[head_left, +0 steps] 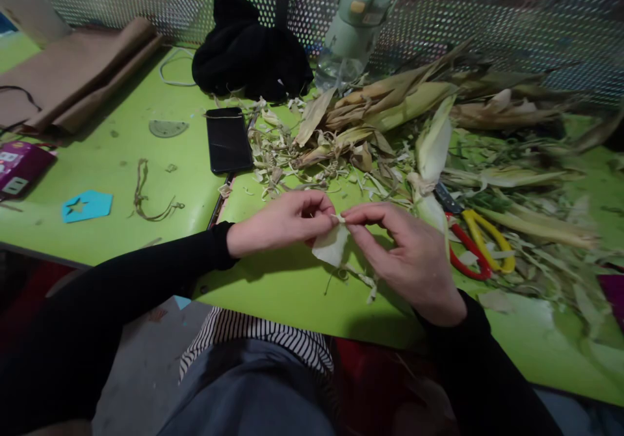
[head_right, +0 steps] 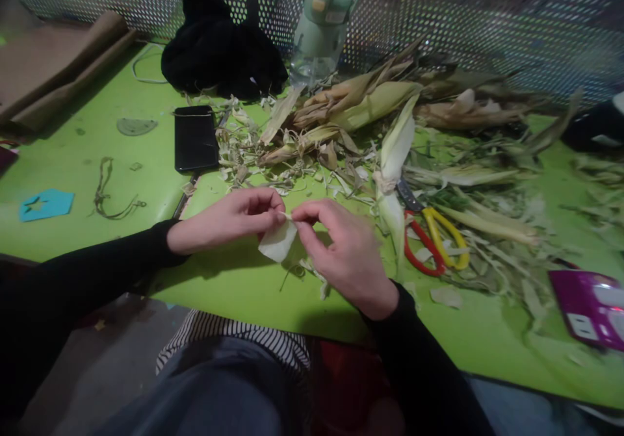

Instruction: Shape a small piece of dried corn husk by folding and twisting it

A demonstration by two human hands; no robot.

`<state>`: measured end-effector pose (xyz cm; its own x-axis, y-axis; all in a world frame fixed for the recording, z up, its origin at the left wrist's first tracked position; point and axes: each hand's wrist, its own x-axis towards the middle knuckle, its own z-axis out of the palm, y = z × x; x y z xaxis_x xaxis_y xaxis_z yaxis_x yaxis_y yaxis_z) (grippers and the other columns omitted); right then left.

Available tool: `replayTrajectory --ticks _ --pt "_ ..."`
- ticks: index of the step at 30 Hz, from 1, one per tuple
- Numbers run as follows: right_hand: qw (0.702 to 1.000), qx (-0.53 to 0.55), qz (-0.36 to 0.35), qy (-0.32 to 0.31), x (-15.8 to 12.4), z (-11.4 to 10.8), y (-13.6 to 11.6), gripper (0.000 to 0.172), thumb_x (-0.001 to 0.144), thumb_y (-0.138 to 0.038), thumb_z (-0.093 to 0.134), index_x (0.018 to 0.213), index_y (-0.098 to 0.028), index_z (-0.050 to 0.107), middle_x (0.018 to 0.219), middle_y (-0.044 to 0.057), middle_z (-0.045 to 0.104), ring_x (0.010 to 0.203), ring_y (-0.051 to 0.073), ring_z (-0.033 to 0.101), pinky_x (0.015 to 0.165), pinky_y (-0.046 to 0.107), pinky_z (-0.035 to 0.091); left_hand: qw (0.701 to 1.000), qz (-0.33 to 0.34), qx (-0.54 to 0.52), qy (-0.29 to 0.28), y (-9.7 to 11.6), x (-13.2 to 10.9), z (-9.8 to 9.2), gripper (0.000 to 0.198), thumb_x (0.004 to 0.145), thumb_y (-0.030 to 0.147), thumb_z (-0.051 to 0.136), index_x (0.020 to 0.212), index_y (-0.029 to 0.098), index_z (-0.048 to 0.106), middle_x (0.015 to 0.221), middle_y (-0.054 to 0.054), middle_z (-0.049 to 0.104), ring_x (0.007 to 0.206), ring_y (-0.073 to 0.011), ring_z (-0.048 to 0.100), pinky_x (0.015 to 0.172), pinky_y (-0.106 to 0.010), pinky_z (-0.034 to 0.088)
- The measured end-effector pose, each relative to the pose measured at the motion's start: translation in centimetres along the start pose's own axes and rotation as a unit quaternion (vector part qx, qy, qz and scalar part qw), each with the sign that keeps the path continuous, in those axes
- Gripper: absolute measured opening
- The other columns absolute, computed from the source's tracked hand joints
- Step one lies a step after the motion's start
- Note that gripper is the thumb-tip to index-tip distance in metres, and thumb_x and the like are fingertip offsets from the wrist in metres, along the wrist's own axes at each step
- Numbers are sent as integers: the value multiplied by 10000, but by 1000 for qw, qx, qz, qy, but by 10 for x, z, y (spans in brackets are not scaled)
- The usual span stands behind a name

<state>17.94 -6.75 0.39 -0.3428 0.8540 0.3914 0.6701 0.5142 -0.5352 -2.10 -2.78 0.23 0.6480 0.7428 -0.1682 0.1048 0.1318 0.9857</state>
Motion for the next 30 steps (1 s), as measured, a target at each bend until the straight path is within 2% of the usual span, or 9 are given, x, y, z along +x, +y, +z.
replayTrajectory --ticks 4,12,15,21,26,30 --pt "990 90 103 -14 0 2 0 36 899 -193 633 920 -222 634 847 19 725 748 165 691 673 290 562 1000 15 13 5 -3 0 2 59 864 163 563 829 152 516 717 49 530 608 -54 517 582 -195 423" --pt "960 215 176 -41 3 4 1 117 909 -321 659 949 -213 644 849 22 723 742 150 685 628 257 566 999 22 39 6 -3 0 6 76 864 156 556 807 154 507 686 56 501 603 -51 468 564 -187 372" --pt "955 229 186 -41 3 4 1 134 892 -333 688 931 -210 655 833 20 715 728 147 674 622 254 561 999 24 47 11 -1 0 6 87 873 153 552 800 152 504 691 57 488 605 -49 440 561 -186 357" --pt "954 237 181 -39 2 3 0 151 874 -345 718 917 -213 659 853 24 719 754 152 682 662 266 575 1000 15 13 -5 -2 0 4 94 876 183 569 822 156 497 696 56 499 611 -60 480 576 -204 381" --pt "959 228 169 -14 0 2 1 143 874 -334 721 941 -222 664 863 19 718 777 153 688 692 266 576 999 19 -27 -9 -3 1 4 220 890 330 621 834 163 489 696 51 500 621 -67 472 586 -214 392" --pt "967 208 150 -5 -2 3 3 104 890 -292 705 971 -231 684 893 7 732 789 142 693 707 259 562 1000 21 13 3 -4 0 6 309 894 439 625 846 149 529 725 33 508 642 -76 459 586 -218 368"
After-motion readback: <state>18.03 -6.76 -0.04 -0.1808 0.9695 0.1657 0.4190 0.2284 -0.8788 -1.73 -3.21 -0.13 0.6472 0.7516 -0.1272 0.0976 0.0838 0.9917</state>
